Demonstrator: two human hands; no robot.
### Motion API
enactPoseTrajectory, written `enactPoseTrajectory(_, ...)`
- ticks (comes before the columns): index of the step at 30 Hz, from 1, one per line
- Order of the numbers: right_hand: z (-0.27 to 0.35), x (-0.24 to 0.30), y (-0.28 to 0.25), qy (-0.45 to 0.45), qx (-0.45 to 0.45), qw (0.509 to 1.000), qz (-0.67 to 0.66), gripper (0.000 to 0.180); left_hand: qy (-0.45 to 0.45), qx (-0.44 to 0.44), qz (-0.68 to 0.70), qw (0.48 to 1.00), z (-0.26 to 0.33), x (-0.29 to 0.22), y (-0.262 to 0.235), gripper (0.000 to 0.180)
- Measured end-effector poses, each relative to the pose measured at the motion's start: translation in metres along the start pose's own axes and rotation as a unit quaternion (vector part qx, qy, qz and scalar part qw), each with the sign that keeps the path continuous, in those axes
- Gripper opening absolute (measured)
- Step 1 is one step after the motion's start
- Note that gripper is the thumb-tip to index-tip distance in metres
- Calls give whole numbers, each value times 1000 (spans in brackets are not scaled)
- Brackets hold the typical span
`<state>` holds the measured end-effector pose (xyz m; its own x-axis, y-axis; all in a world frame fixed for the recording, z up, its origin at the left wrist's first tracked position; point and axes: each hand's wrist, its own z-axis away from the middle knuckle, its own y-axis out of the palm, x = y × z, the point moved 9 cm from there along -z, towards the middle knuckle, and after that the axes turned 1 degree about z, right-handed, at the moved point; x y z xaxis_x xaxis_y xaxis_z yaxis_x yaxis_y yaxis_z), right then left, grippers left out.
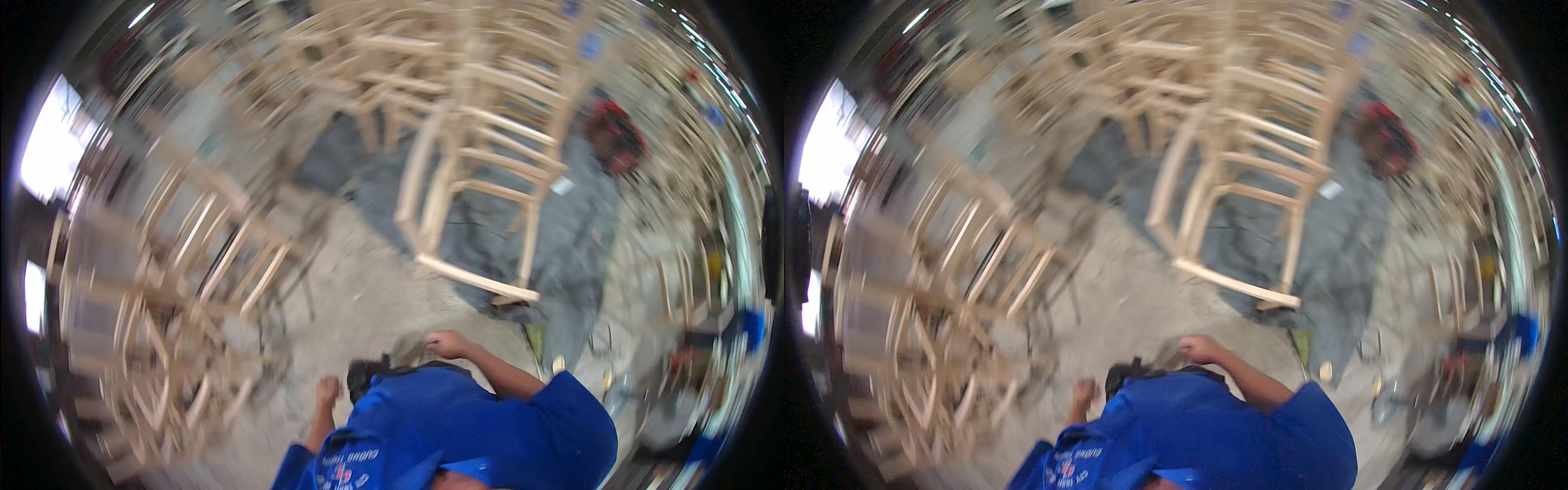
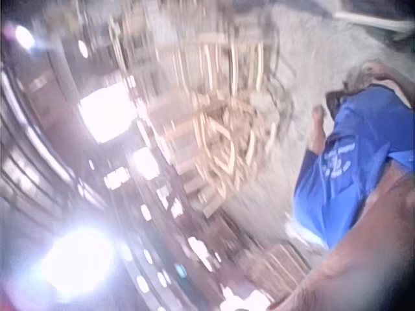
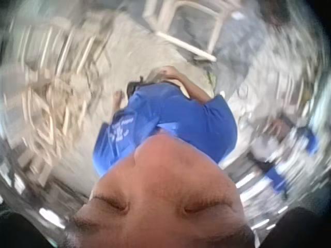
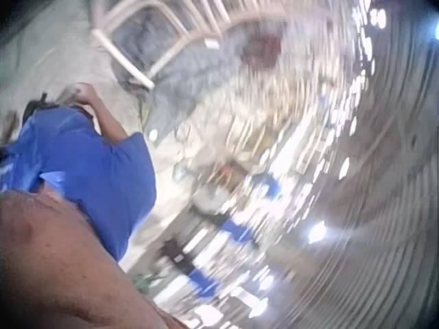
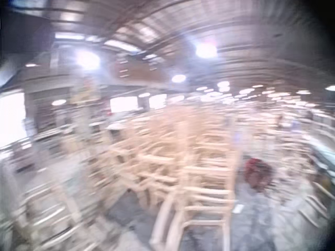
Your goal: The person assembles wooden chair frames by hand in a factory setting. They pick up chair frames, secure them with black straps, and stack them with other completed units. The process involves repetitive handling of multiple chair frames and straps.
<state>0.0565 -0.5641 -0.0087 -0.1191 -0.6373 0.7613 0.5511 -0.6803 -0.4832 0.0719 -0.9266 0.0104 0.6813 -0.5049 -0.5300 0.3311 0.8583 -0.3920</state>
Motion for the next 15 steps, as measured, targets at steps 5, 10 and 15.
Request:
enactPoseTrajectory(5, 8, -31, -10, 105, -5, 992, 71, 34, -49, -85, 207, 973, 1, 4, -42, 31)
enactPoseTrajectory(10, -29, -30, -28, 172, -14, 983, 58, 34, -73, -90, 298, 948, -27, 5, -94, 31)
enactPoseTrajectory(15, -103, 27, -37, 243, -73, 948, -191, 32, -10, -157, 394, 906, -96, -9, -190, 33)
